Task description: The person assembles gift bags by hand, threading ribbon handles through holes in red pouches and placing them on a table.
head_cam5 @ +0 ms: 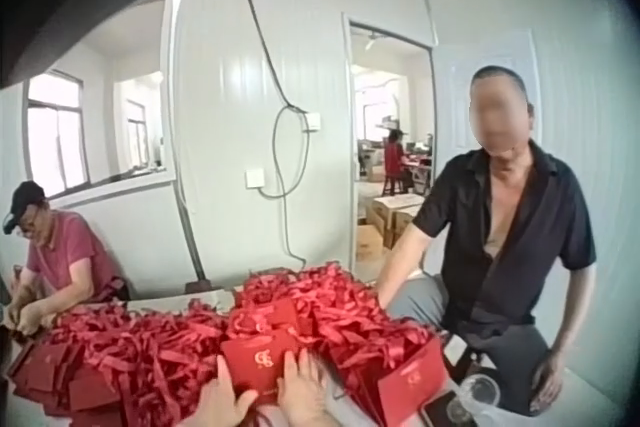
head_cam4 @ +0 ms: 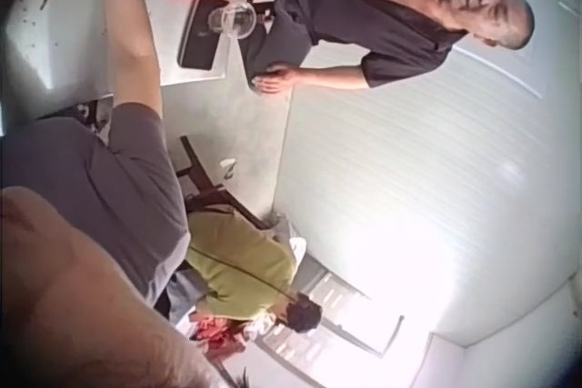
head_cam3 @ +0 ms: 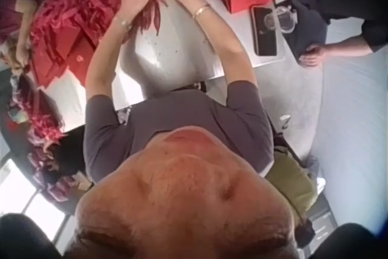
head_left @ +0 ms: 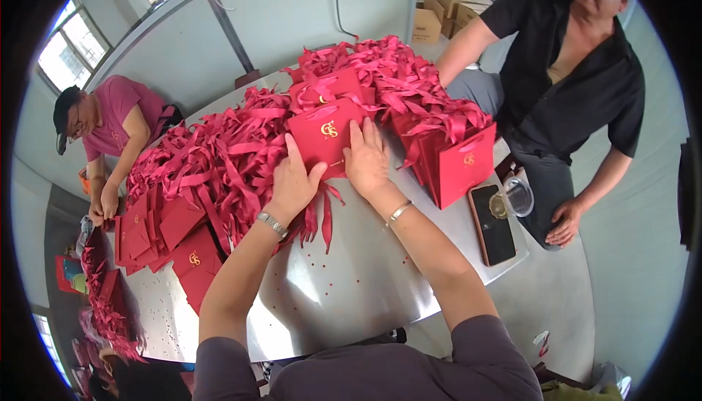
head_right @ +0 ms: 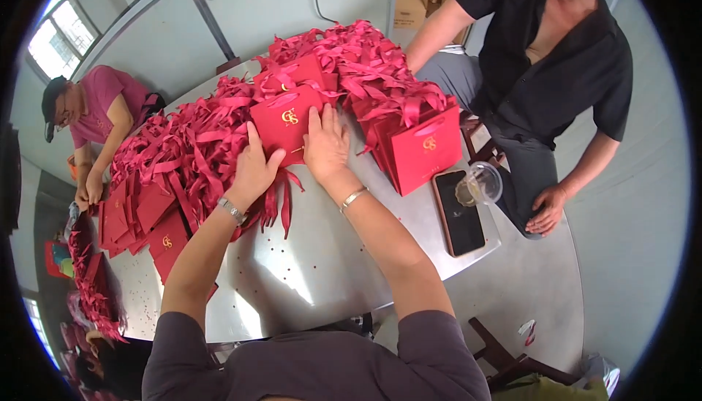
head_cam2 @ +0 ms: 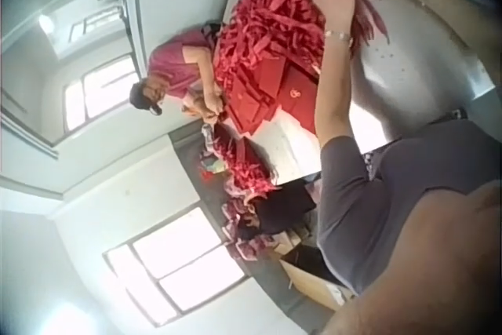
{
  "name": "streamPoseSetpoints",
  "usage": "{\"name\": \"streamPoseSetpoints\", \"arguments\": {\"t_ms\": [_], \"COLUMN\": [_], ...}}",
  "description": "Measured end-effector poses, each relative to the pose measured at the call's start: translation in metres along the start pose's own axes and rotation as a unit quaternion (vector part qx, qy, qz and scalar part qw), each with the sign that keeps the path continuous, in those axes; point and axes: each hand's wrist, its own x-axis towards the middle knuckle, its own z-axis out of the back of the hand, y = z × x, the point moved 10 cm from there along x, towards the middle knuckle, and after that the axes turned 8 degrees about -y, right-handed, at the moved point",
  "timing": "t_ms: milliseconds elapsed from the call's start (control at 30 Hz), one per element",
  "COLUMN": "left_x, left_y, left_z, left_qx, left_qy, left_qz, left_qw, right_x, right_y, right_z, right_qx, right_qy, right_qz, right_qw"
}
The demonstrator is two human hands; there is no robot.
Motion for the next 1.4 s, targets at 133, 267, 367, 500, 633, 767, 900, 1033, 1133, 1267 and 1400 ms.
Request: {"name": "streamPoseSetpoints", "arguments": {"t_ms": [133, 267, 367, 500, 633, 767, 900, 1033, 1133, 1267, 1400], "left_x": [-0.025, -0.060, -0.086, -0.148, -0.219, -0.308, -0.315, -0.324, -0.337, -0.306, -0.246], "left_y": [-0.034, -0.018, -0.071, -0.072, 0.030, 0.146, 0.129, 0.127, 0.127, 0.141, 0.211], "left_z": [0.008, 0.036, 0.067, 0.149, 0.258, 0.267, 0.232, 0.224, 0.225, 0.253, 0.251], "left_qx": [0.138, 0.120, 0.104, 0.133, 0.180, 0.135, 0.157, 0.162, 0.133, 0.104, 0.108], "left_qy": [0.069, 0.008, 0.012, -0.068, -0.244, -0.231, -0.164, -0.155, -0.151, -0.234, -0.219], "left_qz": [-0.115, -0.180, -0.243, -0.275, -0.056, 0.157, 0.153, 0.184, 0.174, 0.148, 0.241], "left_qw": [0.981, 0.976, 0.964, 0.950, 0.951, 0.951, 0.962, 0.957, 0.964, 0.955, 0.939], "right_x": [0.004, 0.002, -0.005, -0.036, -0.079, -0.145, -0.173, -0.177, -0.188, -0.207, -0.192], "right_y": [-0.027, 0.000, 0.015, 0.059, 0.094, 0.169, 0.208, 0.202, 0.185, 0.165, 0.185], "right_z": [0.002, -0.012, -0.003, 0.061, 0.075, 0.052, 0.034, 0.038, 0.047, 0.033, 0.030], "right_qx": [-0.054, -0.028, -0.163, -0.039, 0.126, 0.211, 0.145, 0.240, 0.327, 0.455, 0.673], "right_qy": [0.002, 0.029, -0.012, -0.067, -0.022, 0.081, 0.118, 0.157, 0.271, 0.338, 0.292], "right_qz": [-0.052, -0.041, 0.080, 0.137, 0.176, 0.314, 0.312, 0.254, 0.099, -0.123, -0.224], "right_qw": [0.997, 0.998, 0.983, 0.988, 0.976, 0.922, 0.932, 0.923, 0.900, 0.815, 0.642]}}
